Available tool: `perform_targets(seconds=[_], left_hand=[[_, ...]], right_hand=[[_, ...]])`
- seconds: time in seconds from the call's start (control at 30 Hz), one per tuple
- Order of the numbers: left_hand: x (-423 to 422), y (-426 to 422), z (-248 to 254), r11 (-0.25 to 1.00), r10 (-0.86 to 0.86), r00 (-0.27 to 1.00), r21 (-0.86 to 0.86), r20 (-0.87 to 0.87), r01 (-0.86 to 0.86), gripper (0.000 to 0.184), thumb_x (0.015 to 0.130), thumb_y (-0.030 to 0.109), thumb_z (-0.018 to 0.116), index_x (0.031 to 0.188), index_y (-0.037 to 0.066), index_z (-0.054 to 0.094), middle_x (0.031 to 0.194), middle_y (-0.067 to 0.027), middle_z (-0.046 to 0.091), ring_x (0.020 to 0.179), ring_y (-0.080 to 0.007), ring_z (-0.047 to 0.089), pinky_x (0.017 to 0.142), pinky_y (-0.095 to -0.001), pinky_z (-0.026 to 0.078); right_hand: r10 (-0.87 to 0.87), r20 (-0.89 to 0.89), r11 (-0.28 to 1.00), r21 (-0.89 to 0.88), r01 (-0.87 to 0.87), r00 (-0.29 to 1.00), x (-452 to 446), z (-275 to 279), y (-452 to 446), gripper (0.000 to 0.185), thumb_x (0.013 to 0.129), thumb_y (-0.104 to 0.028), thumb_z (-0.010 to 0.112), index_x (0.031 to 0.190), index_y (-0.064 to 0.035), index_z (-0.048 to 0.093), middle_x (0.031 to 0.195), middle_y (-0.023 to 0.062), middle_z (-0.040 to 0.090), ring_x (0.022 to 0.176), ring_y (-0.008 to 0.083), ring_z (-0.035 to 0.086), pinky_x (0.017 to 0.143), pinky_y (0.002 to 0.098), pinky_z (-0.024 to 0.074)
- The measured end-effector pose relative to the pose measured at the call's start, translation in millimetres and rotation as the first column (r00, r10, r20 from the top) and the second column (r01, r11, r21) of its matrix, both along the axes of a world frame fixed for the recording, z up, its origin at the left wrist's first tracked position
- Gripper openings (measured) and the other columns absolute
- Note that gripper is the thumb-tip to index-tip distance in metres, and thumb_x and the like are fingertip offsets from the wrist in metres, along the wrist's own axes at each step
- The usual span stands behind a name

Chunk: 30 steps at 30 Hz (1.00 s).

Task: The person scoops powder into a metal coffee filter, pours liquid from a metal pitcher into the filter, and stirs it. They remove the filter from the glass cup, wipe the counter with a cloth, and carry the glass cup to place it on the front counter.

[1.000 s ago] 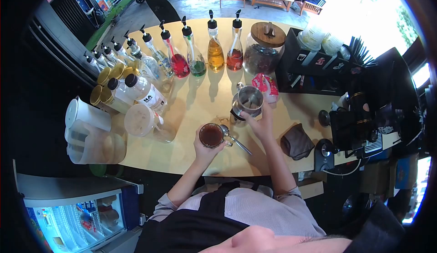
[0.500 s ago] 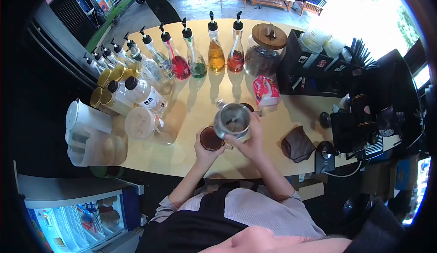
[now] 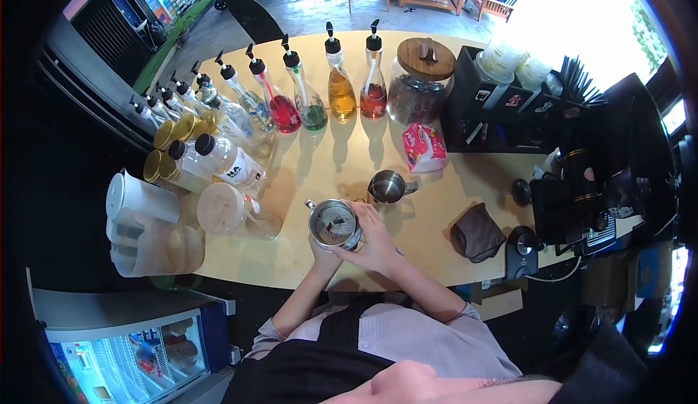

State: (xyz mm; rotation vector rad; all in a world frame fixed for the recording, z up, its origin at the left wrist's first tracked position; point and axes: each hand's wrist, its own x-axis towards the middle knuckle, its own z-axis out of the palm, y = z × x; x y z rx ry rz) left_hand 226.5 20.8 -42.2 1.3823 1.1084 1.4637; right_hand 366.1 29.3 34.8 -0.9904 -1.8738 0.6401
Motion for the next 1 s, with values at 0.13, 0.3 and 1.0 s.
perform_targets(seconds=[0.13, 0.3, 1.0], left_hand=[[2, 10, 10, 0.999, -0.001, 0.996, -0.040, 0.084, 0.005, 0.061, 0.068, 0.012, 0.082, 0.121, 0.003, 0.053, 0.115, -0.0084, 0.062, 0.105, -0.0171, 0.062, 0.092, -0.0332, 0.050], [1, 21, 16, 1.000, 0.016, 1.000, -0.021, -0.012, -0.016, 0.065, 0.063, 0.006, 0.085, 0.120, 0.002, 0.052, 0.111, -0.0075, 0.064, 0.100, -0.0170, 0.064, 0.089, -0.0335, 0.052], [-72, -11, 25, 0.991, -0.133, 0.955, -0.024, -0.264, 0.132, 0.042, 0.095, 0.017, 0.048, 0.132, -0.004, 0.047, 0.115, -0.0214, 0.063, 0.117, -0.0301, 0.058, 0.100, -0.0387, 0.043]], right_hand=[[-0.038, -0.037, 0.997, 0.068, 0.041, 0.999, 5, 11, 4, 0.081, 0.066, -0.029, 0.081, 0.133, -0.0001, 0.045, 0.129, 0.0162, 0.052, 0.119, 0.0340, 0.049, 0.103, 0.0423, 0.0371], [-0.439, -0.320, 0.872, 0.074, 0.484, 0.840, 40, 0, 25, 0.054, 0.081, -0.016, 0.068, 0.130, -0.0030, 0.048, 0.123, 0.0158, 0.053, 0.119, 0.0256, 0.048, 0.103, 0.0357, 0.0336], [-0.681, -0.676, 0.672, -0.425, 0.607, 0.281, 55, -51, -10, 0.037, 0.094, -0.012, 0.059, 0.060, -0.0098, 0.043, 0.059, -0.0076, 0.039, 0.056, 0.0026, 0.031, 0.052, 0.0231, 0.0240]])
